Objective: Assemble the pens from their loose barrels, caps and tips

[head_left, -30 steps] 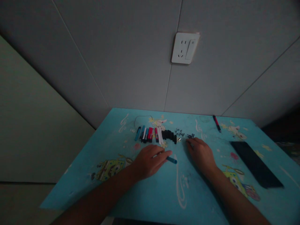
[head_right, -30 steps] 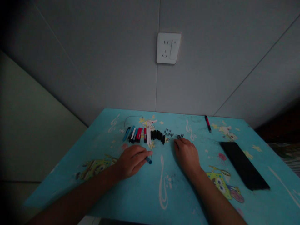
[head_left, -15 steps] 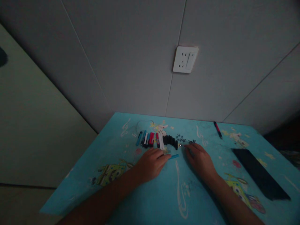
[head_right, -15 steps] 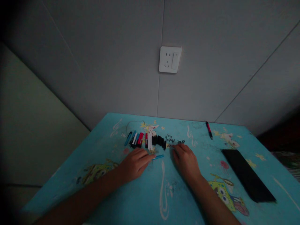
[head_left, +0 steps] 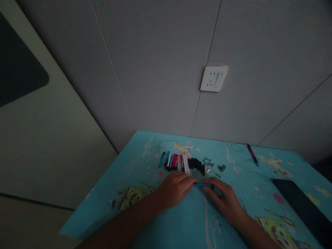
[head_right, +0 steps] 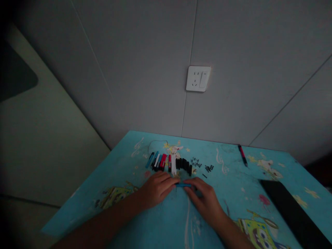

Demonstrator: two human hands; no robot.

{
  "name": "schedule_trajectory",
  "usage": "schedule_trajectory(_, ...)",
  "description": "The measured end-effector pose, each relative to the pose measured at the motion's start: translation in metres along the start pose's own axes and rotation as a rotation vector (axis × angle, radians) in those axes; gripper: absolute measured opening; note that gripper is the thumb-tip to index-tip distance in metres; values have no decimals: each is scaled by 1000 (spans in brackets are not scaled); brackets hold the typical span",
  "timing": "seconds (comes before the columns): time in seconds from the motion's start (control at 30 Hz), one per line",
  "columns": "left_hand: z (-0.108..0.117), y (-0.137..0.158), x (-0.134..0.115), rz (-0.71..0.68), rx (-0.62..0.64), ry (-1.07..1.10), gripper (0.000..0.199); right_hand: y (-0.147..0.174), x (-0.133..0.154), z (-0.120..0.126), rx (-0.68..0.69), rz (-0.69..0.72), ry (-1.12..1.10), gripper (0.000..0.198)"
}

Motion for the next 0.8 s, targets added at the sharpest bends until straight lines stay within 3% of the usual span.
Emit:
schedule_trajectory(0.1,2,0,-1,-19,-4,22,25,-1,-2,3,-38,-51,-45,18)
schedule_trajectory(0.23,6,3,-1,-45,-74,24,24,-4,-6,0,13,-83,-25,19)
schedule_trajectory(0.53,20,13,-9,-98,-373,26,22,7,15,-29,251,86,97,18)
schedule_trajectory(0.8,20,9,-18,-194,-278,37,13,9,20,-29,244,108,152,15)
Point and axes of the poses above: each hand's wrist, its own y-axis away from the middle knuckle, its own z-axis out of the back of the hand, x = y × z, the point moved 7 cm from there along -y, towards the middle knuckle, and after that the axes turned 13 degrees about -z, right-handed, at the moved point
